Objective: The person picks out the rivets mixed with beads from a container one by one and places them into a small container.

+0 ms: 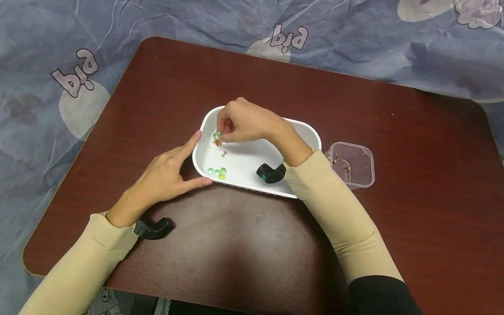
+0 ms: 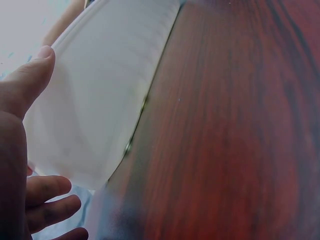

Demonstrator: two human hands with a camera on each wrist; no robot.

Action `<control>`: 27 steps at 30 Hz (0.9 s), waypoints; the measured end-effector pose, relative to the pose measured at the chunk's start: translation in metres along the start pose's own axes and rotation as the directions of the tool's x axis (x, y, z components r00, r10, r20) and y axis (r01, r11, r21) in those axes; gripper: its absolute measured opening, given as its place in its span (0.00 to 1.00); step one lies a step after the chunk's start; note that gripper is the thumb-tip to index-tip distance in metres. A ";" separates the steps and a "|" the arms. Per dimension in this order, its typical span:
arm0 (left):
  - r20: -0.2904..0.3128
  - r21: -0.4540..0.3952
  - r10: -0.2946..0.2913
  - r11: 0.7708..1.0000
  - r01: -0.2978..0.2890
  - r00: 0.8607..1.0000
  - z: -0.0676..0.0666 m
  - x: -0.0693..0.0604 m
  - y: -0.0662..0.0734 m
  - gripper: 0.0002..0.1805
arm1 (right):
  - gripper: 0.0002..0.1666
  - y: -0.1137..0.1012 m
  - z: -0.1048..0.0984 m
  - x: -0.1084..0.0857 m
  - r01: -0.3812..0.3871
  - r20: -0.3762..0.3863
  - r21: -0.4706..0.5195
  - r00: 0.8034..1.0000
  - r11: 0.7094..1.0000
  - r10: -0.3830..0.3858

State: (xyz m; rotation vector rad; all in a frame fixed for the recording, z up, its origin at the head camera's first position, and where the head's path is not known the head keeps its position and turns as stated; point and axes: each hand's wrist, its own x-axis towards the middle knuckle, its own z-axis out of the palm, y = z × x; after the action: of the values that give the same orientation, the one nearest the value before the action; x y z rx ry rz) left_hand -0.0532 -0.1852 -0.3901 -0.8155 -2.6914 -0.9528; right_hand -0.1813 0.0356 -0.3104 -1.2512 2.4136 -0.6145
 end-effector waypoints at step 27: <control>-0.014 0.012 0.013 1.000 -0.013 1.000 0.002 0.000 0.000 0.57 | 0.13 0.002 0.027 0.011 -0.027 0.207 -0.102 0.977 0.994 0.048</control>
State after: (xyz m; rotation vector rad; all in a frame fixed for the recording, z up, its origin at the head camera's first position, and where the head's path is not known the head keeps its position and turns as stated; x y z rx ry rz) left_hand -0.0536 -0.1843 -0.3915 -0.8207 -2.6741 -0.9355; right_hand -0.1756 0.0223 -0.3351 -1.2385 2.3096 -0.3378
